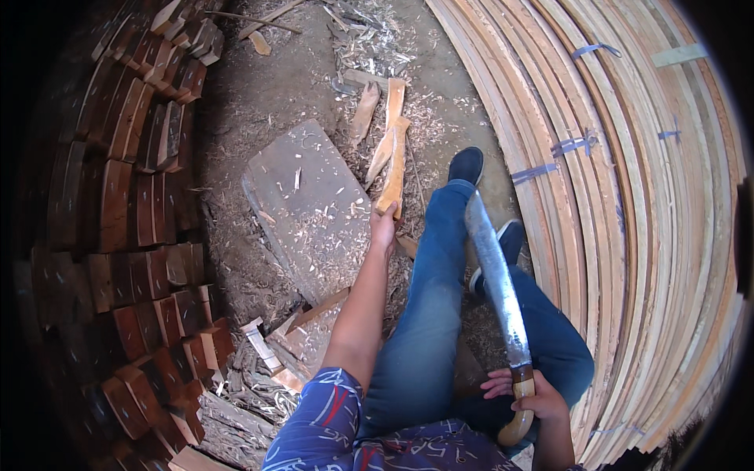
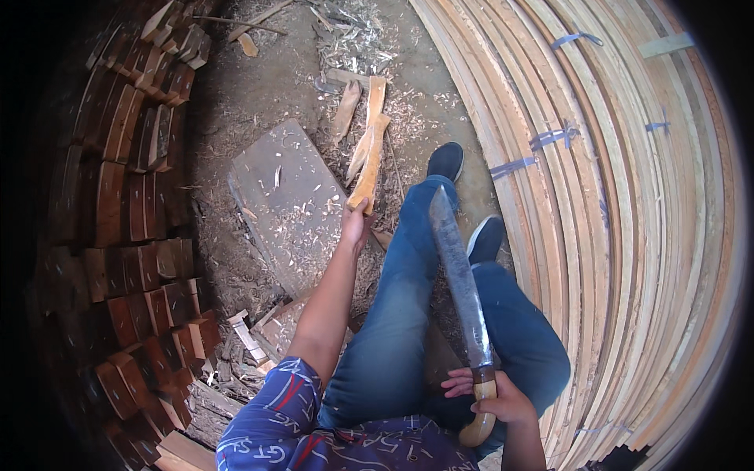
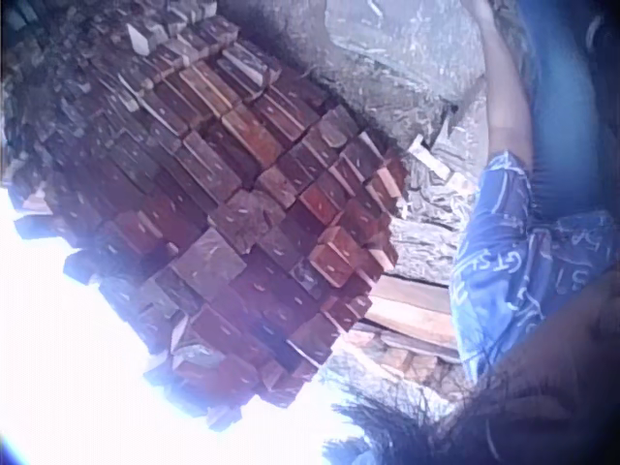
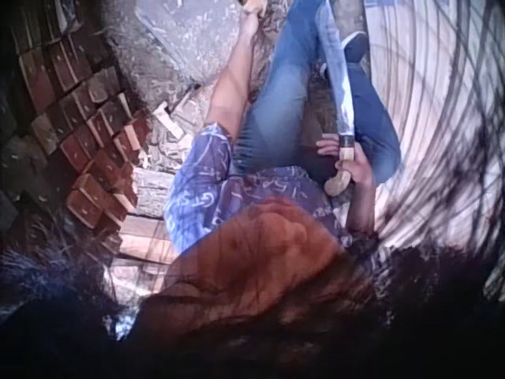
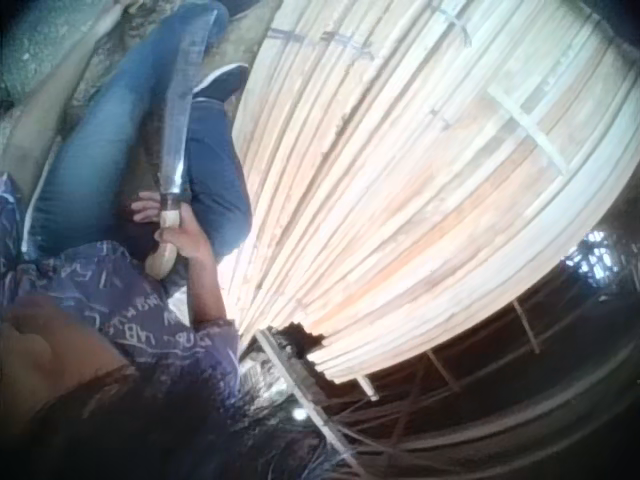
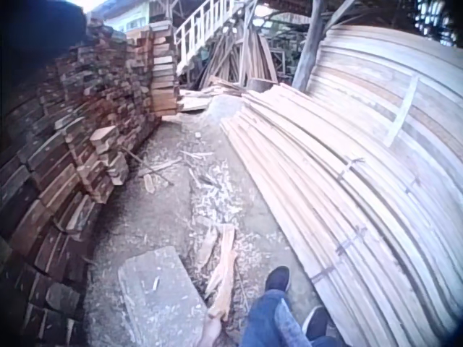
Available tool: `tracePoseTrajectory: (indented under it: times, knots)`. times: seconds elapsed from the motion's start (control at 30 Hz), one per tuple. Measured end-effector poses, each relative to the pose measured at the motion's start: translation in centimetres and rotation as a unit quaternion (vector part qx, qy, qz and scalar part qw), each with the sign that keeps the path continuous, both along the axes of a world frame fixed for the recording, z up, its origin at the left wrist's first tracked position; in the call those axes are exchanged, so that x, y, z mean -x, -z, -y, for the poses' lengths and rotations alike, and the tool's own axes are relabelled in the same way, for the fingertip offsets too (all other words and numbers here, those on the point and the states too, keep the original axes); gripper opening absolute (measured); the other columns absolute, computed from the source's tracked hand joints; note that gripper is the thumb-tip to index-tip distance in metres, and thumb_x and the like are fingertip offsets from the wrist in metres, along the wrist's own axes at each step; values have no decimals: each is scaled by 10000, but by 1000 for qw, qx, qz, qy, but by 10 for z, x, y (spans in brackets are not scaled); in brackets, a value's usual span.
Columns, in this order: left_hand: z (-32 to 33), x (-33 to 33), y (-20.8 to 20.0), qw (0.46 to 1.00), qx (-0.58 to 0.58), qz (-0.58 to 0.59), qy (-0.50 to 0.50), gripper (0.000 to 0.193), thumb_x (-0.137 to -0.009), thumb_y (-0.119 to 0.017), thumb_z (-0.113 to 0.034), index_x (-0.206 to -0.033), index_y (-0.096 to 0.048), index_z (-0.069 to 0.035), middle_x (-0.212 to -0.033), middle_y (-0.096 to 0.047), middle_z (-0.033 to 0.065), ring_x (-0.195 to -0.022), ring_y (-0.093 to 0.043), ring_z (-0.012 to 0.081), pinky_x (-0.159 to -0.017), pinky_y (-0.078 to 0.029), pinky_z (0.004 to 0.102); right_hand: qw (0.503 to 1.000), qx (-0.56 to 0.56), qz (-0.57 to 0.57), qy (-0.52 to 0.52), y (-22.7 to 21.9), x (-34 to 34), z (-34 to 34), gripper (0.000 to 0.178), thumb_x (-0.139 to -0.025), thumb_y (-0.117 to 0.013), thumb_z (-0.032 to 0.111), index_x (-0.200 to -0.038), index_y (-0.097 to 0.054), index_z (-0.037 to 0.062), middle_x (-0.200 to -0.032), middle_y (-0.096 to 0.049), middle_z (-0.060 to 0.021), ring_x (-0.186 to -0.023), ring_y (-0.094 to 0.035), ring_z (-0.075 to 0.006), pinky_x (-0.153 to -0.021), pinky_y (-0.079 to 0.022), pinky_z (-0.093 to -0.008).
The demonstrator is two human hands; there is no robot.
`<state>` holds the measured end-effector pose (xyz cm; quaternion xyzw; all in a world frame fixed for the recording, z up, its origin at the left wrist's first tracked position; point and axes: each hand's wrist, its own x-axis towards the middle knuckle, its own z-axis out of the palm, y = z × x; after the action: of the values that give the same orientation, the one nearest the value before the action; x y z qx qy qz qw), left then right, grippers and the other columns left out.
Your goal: The person sits on the ground and uses a knife to shave and shape a small piece of wood. They repeatedly hold the wood in one hand and scrape the blade along its surface to remove thin shavings, occasionally rotating the piece to work different sides.
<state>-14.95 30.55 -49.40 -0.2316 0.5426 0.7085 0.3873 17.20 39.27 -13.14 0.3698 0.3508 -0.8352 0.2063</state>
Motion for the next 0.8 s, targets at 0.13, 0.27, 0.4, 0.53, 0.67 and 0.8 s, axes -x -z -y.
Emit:
tracePoseTrajectory:
  times: [0.13,0.27,0.4,0.53,0.67,0.8]
  knots:
    - [-10,-6,37,998,-32,58,-10,293,-997,-571,-184,-1282,-526,-135,-1174,-621,30,-1107,-590,169,-871,-543,422,997,-74,14,-30,21,14,-43,764,-625,-599,-82,-1377,-458,-76,-1274,-614,-229,-1148,-633,-304,-1019,-473,-418]
    - [-23,-14,45,995,19,85,57,305,-984,-575,-153,-1284,-536,-117,-1134,-629,40,-1004,-615,181,-849,-538,411,991,-129,20,-11,50,26,-75,744,-627,-594,-81,-1360,-469,-66,-1245,-631,-211,-1126,-642,-279,-1014,-479,-405]
    - [-29,-15,66,981,78,67,163,330,-962,-583,-97,-1288,-533,-87,-1039,-652,62,-888,-626,187,-767,-540,380,986,-166,21,1,67,25,-75,739,-625,-582,-83,-1356,-474,-64,-1210,-650,-204,-1106,-652,-273,-996,-491,-389]
    - [-28,-17,70,978,132,13,161,436,-891,-617,34,-1307,-490,13,-1080,-673,166,-836,-685,209,-648,-563,321,995,-85,35,50,63,32,-75,713,-640,-571,-58,-1348,-481,-63,-1177,-664,-203,-1075,-666,-270,-953,-506,-361]
    - [-32,-10,53,971,139,-77,176,424,-890,-656,8,-1286,-515,54,-1031,-694,140,-805,-686,180,-654,-540,256,995,-64,40,62,69,38,-72,704,-639,-558,-44,-1339,-487,-70,-1159,-670,-207,-1051,-674,-273,-916,-513,-345]
    - [-30,5,30,952,152,-135,230,427,-871,-686,-14,-1267,-544,62,-960,-714,134,-750,-675,143,-654,-532,258,995,-73,19,66,76,37,-66,710,-630,-550,-44,-1336,-489,-74,-1144,-673,-216,-1049,-673,-293,-934,-513,-377]
